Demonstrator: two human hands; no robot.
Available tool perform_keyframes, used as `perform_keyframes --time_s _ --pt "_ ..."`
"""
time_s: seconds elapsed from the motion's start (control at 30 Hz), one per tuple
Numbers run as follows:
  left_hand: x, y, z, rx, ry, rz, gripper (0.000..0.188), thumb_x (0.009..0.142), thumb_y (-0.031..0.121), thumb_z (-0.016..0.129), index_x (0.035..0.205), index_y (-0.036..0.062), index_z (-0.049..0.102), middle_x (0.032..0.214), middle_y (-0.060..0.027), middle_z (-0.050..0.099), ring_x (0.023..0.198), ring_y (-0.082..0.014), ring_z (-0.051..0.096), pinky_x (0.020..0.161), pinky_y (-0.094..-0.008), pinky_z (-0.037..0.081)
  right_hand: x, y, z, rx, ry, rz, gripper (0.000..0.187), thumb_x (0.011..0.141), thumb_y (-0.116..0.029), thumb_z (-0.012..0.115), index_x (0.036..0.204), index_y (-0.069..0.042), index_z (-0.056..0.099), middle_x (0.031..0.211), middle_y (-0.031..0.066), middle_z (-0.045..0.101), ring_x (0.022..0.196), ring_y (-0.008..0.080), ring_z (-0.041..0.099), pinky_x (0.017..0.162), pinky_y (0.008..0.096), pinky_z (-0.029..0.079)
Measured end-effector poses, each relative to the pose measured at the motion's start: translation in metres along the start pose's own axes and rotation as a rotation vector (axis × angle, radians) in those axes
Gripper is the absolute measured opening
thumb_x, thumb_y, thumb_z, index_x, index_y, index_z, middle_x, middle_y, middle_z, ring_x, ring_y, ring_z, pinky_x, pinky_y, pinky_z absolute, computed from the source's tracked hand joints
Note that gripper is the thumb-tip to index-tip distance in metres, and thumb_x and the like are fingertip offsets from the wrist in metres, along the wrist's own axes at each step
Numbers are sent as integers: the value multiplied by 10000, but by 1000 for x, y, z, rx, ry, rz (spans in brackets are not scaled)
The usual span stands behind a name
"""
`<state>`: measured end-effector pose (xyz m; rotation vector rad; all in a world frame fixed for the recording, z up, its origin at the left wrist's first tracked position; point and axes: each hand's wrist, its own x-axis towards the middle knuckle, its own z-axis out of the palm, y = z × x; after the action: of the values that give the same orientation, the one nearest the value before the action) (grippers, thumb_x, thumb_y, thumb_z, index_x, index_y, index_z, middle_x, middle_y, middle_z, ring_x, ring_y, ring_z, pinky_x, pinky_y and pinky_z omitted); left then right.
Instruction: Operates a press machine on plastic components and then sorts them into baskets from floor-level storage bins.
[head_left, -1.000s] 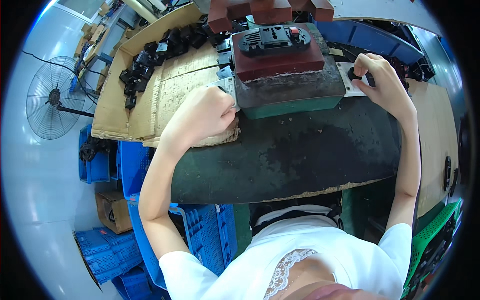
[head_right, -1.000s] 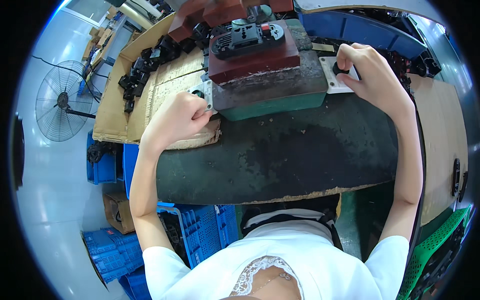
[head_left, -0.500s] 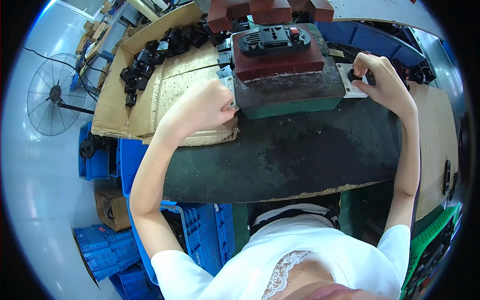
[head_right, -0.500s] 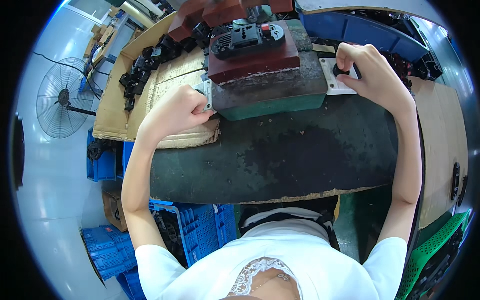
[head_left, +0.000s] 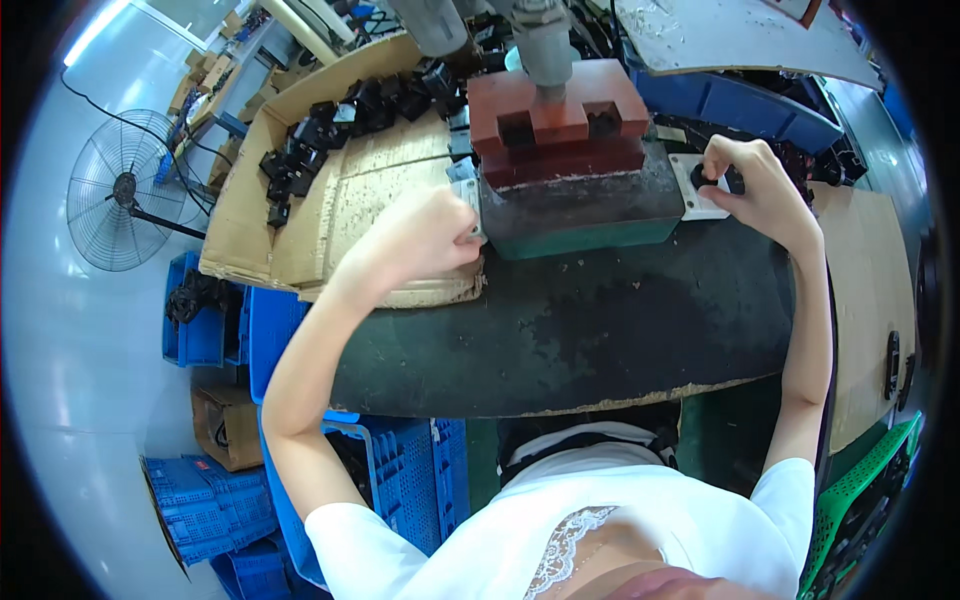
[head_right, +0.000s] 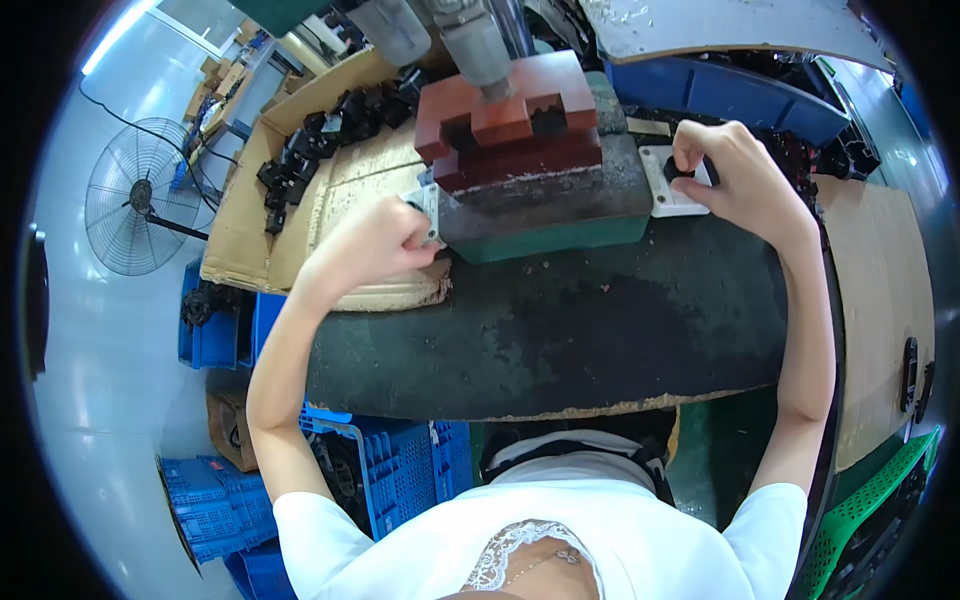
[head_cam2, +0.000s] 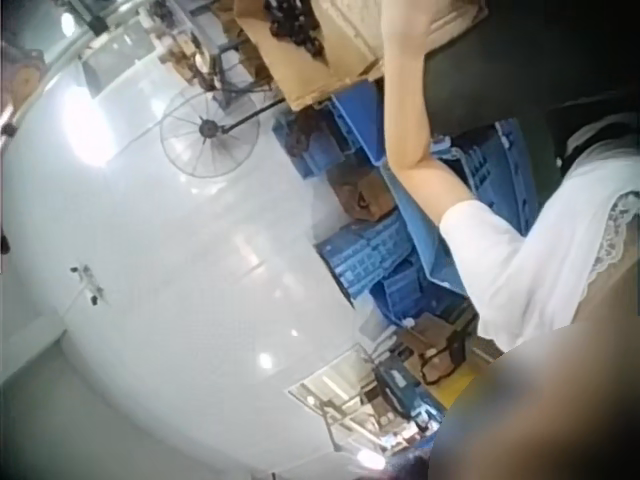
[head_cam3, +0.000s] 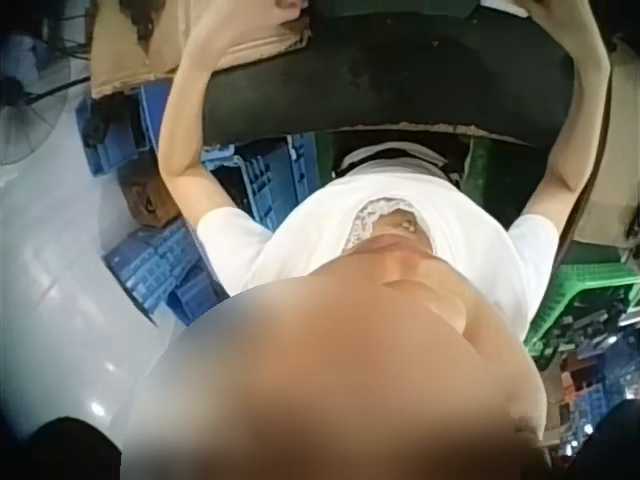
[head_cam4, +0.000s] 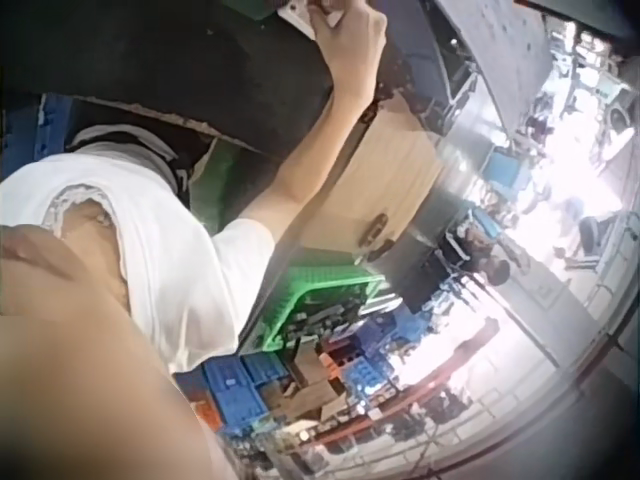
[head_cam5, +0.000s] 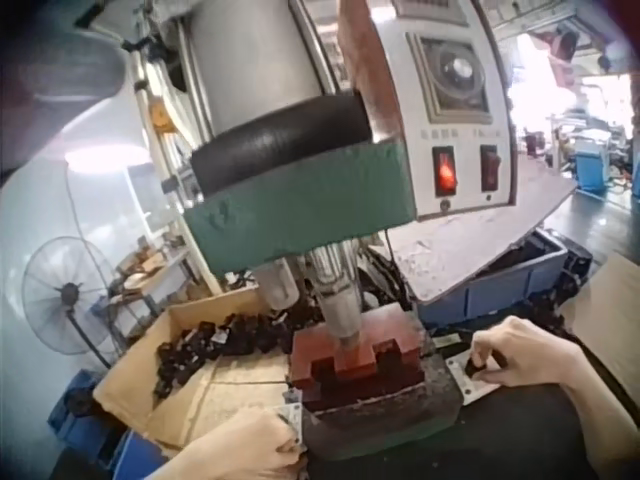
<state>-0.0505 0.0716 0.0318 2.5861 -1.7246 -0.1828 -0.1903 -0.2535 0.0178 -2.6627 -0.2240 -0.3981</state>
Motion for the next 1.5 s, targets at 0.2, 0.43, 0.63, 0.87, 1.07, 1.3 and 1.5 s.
perform_keyframes --time_s 0.2,0.43,0.63,0.87,1.07,1.3,1.5 --pt "-6 8 10 -211 211 -22 143 721 100 584 649 -19 548 679 -167 563 679 -341 569 629 -402 463 -20 15 -25 67 -17 -12 117 697 55 599 774 25 515 768 86 586 758 186 576 647 275 440" --pt "24 2 7 -177 834 63 251 816 62 552 1046 14 464 978 -164 493 892 -351 522 714 -365 457 -198 81 -110 -540 492 549 321 836 -75 541 1152 -34 505 1139 182 526 1049 293 512 898 365 397" --pt "79 -23 3 -291 440 -5 638 712 413 698 1140 -13 492 1067 -177 530 963 -301 539 848 -368 414 -339 109 -82 -814 -293 1529 558 884 -324 461 1327 -24 303 1344 238 319 1257 383 283 1034 425 248" --pt "98 -13 8 -506 632 -134 576 568 365 819 948 -20 620 888 -127 639 833 -175 596 749 -296 455 -373 109 -66 -596 181 1024 429 874 -203 465 1254 -9 423 1304 191 413 1259 327 319 1030 381 270" --pt "53 29 16 -367 870 213 542 577 101 787 1049 13 535 992 -122 559 909 -280 537 852 -362 408 -411 177 -110 -1002 137 1131 534 800 -322 541 1249 -62 414 1296 169 410 1189 384 354 986 446 310" --pt "-54 57 31 169 734 -16 561 612 131 767 1105 24 521 1063 -136 476 1004 -330 456 927 -462 346 -387 170 -135 -687 230 1586 487 773 -362 589 1132 -42 516 1037 198 602 993 329 565 864 393 433" --pt "-110 42 31 -18 848 -318 549 596 59 754 1088 4 517 1030 -146 482 984 -325 471 895 -400 355 -301 126 -122 -702 500 1169 458 725 -347 654 1076 -65 574 1065 181 597 997 319 569 830 394 445"
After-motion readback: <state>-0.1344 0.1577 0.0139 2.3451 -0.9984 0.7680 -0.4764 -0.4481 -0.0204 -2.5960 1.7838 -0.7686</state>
